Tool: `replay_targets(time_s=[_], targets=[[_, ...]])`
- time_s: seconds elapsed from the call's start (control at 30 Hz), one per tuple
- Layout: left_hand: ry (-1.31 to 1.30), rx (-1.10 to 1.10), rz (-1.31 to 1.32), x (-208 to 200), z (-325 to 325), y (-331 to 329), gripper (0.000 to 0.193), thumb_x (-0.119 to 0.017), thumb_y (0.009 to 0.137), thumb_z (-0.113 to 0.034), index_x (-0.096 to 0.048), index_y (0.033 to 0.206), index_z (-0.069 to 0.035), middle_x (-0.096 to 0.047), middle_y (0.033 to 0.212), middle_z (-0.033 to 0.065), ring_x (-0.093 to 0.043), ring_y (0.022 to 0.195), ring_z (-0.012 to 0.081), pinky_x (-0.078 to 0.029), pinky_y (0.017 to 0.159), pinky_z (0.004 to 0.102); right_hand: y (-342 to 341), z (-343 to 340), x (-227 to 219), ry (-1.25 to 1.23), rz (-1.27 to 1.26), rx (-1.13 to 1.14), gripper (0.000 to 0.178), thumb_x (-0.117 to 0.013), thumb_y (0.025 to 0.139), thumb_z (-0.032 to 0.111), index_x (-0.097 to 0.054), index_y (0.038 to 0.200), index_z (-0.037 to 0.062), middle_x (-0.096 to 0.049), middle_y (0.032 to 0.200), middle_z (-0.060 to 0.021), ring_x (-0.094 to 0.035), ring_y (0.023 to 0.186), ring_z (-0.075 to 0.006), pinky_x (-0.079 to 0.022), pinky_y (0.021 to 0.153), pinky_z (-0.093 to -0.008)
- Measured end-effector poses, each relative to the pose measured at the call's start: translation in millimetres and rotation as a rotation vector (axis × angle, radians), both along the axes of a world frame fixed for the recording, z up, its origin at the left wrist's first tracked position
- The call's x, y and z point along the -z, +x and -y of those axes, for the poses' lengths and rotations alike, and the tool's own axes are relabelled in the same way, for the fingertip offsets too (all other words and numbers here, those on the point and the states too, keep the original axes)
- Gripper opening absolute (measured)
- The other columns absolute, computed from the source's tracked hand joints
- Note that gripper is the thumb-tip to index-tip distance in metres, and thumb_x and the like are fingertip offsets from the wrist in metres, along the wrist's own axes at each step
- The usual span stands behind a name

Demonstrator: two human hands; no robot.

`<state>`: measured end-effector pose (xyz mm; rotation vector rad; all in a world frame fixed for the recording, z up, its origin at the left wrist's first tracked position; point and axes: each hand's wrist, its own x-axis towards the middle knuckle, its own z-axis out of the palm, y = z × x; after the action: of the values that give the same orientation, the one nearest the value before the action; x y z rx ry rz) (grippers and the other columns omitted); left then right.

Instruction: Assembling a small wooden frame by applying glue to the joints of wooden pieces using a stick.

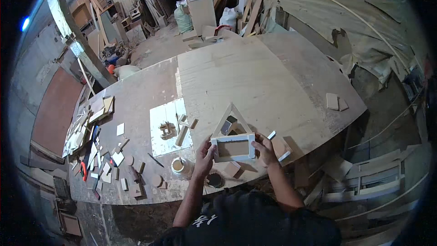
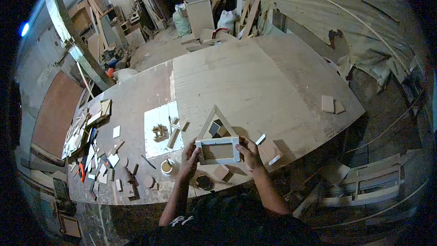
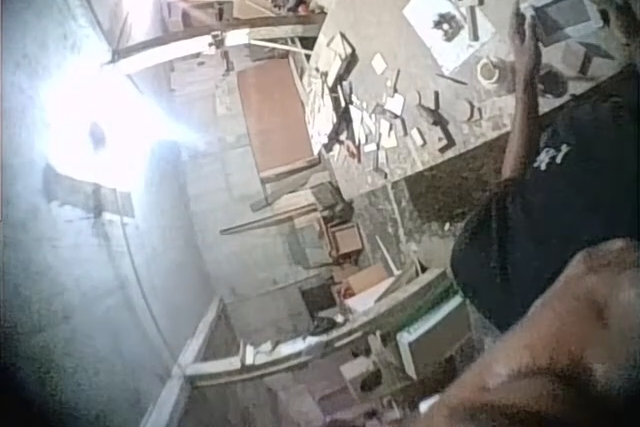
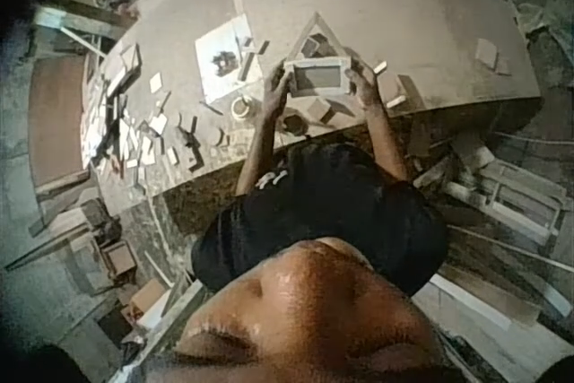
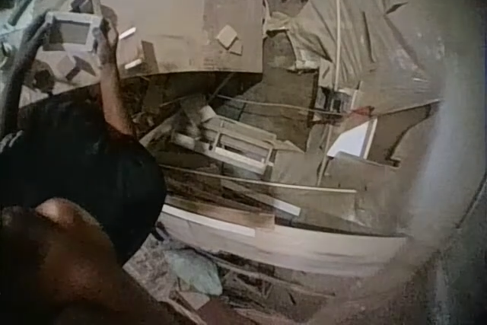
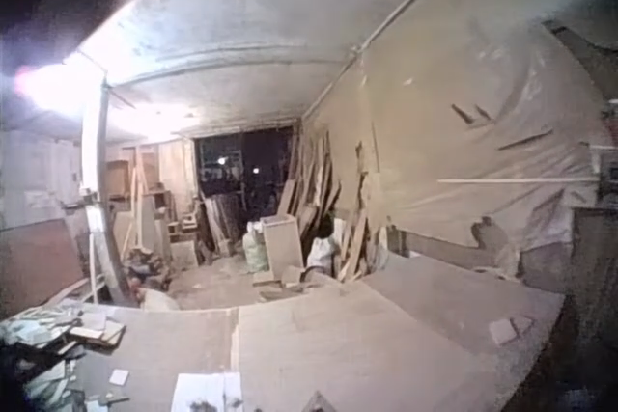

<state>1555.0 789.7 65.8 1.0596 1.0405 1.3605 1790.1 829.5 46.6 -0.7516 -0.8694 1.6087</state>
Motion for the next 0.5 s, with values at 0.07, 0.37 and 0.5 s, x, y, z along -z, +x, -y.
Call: replay_targets(time_s=[0.07, 0.37, 0.5], targets=[[0.016, -0.016, -0.023, 2.7, -0.3, 2.2, 0.041, -0.047, 0.094, -0.010, -0.038, 0.131, 0.001, -0.055, 0.115, 0.0092, -0.053, 0.102, 0.0142, -0.042, 0.090, 0.0289, 0.7, -0.1, 2.5, -0.003, -0.033, 0.012, 0.035, -0.063, 0.080, 0.009, -0.053, 0.112, -0.0015, -0.059, 0.100, -0.0055, -0.055, 0.094, -0.0141, -0.042, 0.087, -0.0287], [-0.063, 0.023, -0.061, 1.0, -2.2, 3.7, 0.035, -0.048, 0.094, -0.014, -0.043, 0.125, 0.002, -0.056, 0.113, 0.0081, -0.052, 0.101, 0.0135, -0.041, 0.089, 0.0277, 6.5, 1.2, 7.9, -0.018, -0.016, 0.022, 0.045, -0.070, 0.077, 0.016, -0.053, 0.115, -0.0013, -0.061, 0.101, -0.0056, -0.057, 0.092, -0.0140, -0.045, 0.082, -0.0285], [-0.109, 0.082, 0.033, 0.3, -3.5, -0.6, 0.033, -0.046, 0.095, -0.016, -0.045, 0.123, 0.001, -0.055, 0.112, 0.0064, -0.052, 0.100, 0.0127, -0.044, 0.087, 0.0288, 3.4, 4.9, 5.4, -0.015, 0.016, 0.080, 0.042, -0.070, 0.078, 0.017, -0.054, 0.113, 0.0003, -0.061, 0.097, -0.0022, -0.056, 0.085, -0.0100, -0.046, 0.073, -0.0250]])
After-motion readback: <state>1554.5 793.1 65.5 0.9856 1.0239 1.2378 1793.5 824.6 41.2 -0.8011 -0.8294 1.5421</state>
